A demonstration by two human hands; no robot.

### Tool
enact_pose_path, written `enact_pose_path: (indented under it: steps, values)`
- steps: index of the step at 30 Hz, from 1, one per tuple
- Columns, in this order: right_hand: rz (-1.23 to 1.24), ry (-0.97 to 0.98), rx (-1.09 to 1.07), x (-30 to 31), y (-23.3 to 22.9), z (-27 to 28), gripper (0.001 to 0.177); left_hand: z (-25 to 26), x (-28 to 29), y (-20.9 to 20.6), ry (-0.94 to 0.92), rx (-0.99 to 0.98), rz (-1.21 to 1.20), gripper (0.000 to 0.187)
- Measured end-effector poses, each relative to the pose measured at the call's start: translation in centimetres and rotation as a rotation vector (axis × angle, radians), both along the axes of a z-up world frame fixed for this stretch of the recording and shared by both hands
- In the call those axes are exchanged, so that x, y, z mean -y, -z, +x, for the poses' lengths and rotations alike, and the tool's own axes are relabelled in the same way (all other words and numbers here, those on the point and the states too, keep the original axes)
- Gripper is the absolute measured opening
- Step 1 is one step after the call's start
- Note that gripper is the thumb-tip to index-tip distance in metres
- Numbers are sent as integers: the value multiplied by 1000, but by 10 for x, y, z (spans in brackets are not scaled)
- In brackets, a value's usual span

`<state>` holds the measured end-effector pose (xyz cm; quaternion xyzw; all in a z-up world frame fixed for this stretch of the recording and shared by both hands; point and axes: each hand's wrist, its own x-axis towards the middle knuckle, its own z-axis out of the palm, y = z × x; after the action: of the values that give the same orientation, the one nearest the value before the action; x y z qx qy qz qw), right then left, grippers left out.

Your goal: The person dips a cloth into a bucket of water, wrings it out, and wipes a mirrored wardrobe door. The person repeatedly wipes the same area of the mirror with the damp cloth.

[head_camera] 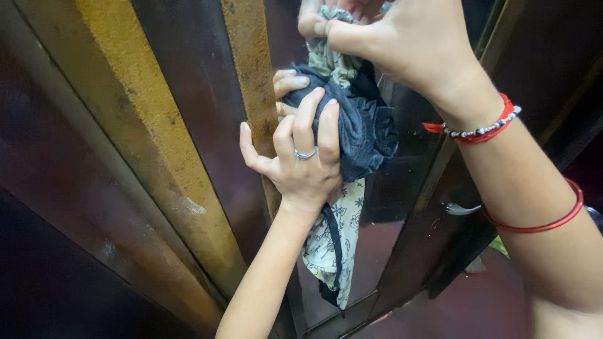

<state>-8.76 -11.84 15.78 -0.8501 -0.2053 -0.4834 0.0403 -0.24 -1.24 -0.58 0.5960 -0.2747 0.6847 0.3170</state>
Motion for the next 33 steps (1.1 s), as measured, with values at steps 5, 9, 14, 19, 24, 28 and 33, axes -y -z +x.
enact_pose_path:
  steps: [5,9,14,19,24,28,33]
  values:
    - [-80,61,-27,-10,10,-17,9,2,0,0,36,17,-29,29]
    - [-164,71,45,-12,19,-25,9,3,2,2,30,7,-33,30]
    - [-468,160,232,-14,25,-14,11,5,4,2,24,6,-38,30]
    - [-546,230,338,-9,26,2,12,7,2,4,27,2,-28,31]
    - [-518,286,259,-5,24,-7,10,9,3,4,40,11,-41,32]
    - [-516,314,244,-5,25,-4,9,11,3,4,68,19,-53,33]
    - [-504,305,204,-2,38,-7,8,11,4,4,61,19,-43,32]
